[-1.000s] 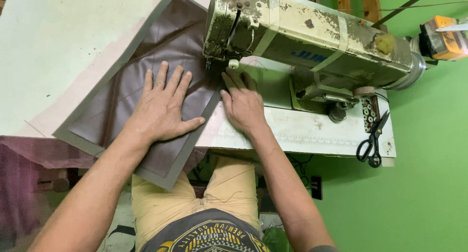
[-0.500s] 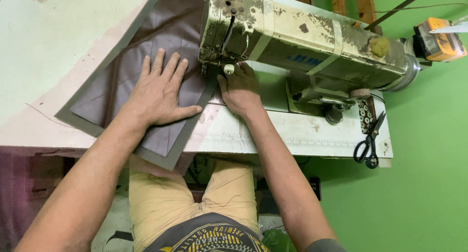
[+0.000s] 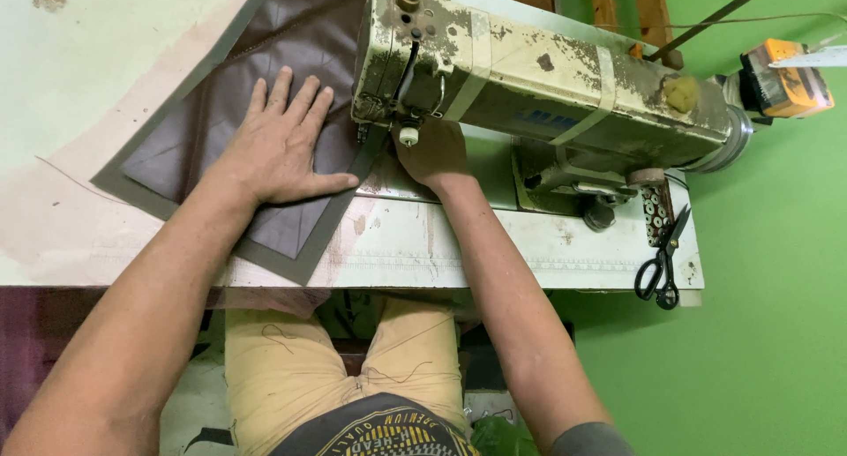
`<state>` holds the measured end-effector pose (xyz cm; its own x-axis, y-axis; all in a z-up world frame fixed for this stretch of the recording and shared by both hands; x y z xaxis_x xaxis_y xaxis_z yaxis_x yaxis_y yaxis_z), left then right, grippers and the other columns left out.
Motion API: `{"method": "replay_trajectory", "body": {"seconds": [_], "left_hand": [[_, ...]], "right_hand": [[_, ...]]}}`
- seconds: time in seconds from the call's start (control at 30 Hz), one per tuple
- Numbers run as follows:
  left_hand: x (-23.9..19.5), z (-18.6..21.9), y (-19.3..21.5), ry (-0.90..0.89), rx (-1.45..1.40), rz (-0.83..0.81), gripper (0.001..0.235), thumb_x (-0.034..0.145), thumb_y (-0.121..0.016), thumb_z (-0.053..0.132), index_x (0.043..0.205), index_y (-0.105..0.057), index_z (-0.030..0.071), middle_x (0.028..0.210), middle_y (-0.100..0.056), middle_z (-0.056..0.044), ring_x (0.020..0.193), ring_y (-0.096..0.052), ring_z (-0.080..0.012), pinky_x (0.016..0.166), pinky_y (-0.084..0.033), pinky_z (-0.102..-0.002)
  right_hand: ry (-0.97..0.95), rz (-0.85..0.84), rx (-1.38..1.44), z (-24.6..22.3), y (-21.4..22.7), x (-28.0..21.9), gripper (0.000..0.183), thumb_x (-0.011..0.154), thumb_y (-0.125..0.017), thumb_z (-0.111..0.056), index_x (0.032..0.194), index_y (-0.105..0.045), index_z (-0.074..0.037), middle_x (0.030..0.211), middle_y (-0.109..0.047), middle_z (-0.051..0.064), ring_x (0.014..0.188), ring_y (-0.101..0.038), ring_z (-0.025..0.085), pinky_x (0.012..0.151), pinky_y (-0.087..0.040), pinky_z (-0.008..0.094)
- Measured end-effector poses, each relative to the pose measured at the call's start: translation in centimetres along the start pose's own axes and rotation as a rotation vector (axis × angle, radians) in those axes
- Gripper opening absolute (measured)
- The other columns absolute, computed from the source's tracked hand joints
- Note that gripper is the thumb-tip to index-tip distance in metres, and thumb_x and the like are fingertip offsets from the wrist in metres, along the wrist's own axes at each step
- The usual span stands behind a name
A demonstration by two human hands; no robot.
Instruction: The person is sewing a piece of brown quilted material using an industrial sewing machine and trimming excess thread or fabric with scissors.
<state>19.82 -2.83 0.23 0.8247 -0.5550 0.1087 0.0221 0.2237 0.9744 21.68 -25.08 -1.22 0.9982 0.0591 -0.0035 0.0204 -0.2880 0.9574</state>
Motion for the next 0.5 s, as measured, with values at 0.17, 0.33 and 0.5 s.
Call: {"method": "replay_trajectory", "body": {"seconds": [0.17, 0.33, 0.5], "left_hand": [[1.1, -0.6, -0.7, -0.041, -0.018, -0.070, 0.126, 0.080, -0.038, 0.094, 0.163, -0.014, 0.002, 0.168, -0.015, -0.024, 0.154, 0.000, -0.0477, 0.121, -0.001, -0.063], [1.6, -1.0, -0.6, -0.004, -0.029, -0.103, 0.127, 0.080, -0.039, 0.094, 0.163, -0.012, 0.002, 0.169, -0.011, -0.022, 0.154, 0.003, -0.0461, 0.121, 0.003, -0.063], [-0.1, -1.6, 0.6, -0.105, -0.106, 0.027, 0.077, 0.090, -0.051, 0.058, 0.156, -0.048, 0.020, 0.160, -0.044, -0.013, 0.151, -0.031, -0.0460, 0.120, -0.025, -0.066]], "right_hand": [[-0.112, -0.166, -0.176, 2.1, -2.6, 1.3, 0.076, 0.103, -0.032, -0.062, 0.070, -0.068, -0.003, 0.069, -0.068, 0.015, 0.081, -0.068, 0.033, 0.094, -0.048, 0.044], [-0.044, -0.134, -0.310, 4.5, -5.1, 3.3, 0.077, 0.103, -0.034, -0.066, 0.064, -0.066, -0.008, 0.064, -0.066, 0.011, 0.069, -0.068, 0.030, 0.076, -0.053, 0.043], [0.013, -0.085, -0.150, 4.7, -4.1, 2.8, 0.057, 0.090, -0.053, -0.051, 0.066, -0.070, -0.001, 0.070, -0.071, 0.024, 0.084, -0.075, 0.044, 0.075, -0.052, 0.049]]}}
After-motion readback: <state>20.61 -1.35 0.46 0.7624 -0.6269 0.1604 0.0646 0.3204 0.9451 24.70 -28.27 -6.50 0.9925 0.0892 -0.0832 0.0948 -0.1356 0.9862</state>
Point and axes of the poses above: each hand's wrist, its own x-axis towards the middle knuckle, its own y-axis out of the back of the hand, z = x × y, the point moved 5 cm from there along x, towards the middle knuckle
